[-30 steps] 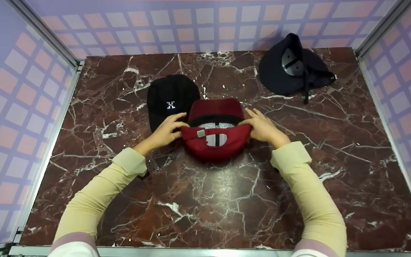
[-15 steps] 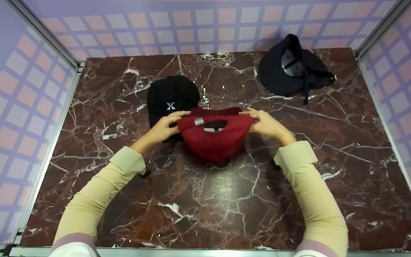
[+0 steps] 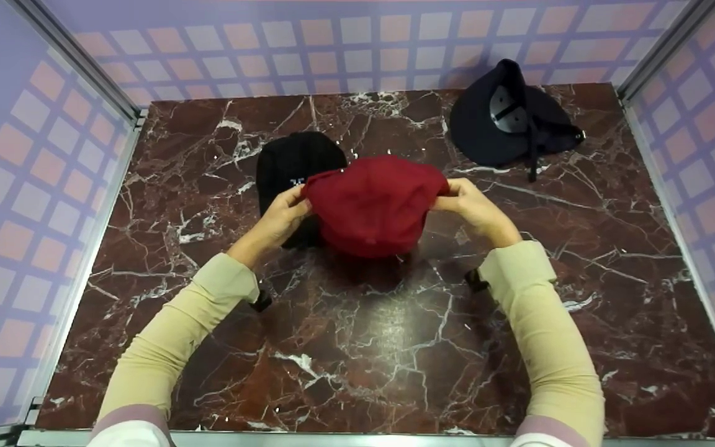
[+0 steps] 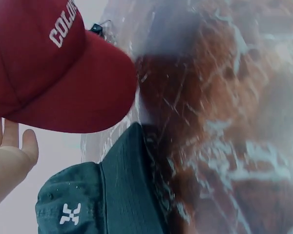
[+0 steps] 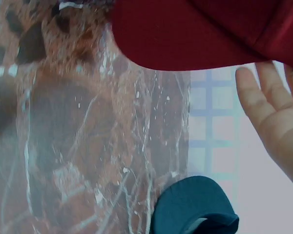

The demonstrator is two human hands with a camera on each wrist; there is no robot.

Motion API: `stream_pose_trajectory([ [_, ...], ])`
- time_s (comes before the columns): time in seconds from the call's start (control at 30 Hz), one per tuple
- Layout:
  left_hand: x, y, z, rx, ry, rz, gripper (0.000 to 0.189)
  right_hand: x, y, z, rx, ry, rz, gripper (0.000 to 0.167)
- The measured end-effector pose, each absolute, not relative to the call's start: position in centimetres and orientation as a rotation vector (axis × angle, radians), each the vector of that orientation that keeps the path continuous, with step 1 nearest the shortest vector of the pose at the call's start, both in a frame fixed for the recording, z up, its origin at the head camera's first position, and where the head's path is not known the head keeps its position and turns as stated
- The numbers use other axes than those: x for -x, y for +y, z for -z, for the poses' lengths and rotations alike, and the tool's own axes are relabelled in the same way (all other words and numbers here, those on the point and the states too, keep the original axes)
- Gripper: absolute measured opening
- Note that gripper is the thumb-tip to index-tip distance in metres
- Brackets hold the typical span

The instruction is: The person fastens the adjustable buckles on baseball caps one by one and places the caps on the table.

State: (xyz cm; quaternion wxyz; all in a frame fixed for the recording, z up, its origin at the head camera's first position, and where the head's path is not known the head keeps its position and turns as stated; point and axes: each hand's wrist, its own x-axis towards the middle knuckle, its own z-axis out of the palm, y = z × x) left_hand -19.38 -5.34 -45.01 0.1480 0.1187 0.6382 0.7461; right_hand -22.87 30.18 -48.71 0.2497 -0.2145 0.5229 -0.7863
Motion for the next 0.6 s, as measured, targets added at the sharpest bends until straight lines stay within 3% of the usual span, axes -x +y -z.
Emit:
stream_pose_trajectory([
  [0.13, 19.4, -5.1, 45.2, -0.222, 1.635, -2.248, 0.008, 21.1, 28.4, 45.8, 0.547, 1.302, 2.164, 0.011],
  [0.23, 19.5, -4.9, 45.7, -0.141, 1.527, -2.283, 0.008, 20.6, 27.5, 45.2, 0.510, 1.199, 2.161, 0.020],
  [0.47, 19.6, -4.5, 46.9, 0.027, 1.520, -2.210, 0.014, 20.5, 26.2, 46.2, 0.247, 1.207, 2.169, 0.015],
  [0.6, 19.8, -4.3, 47.5, 0.106, 1.628, -2.083, 0.032, 20.9, 25.7, 47.2, 0.111, 1.240, 2.103, 0.035],
])
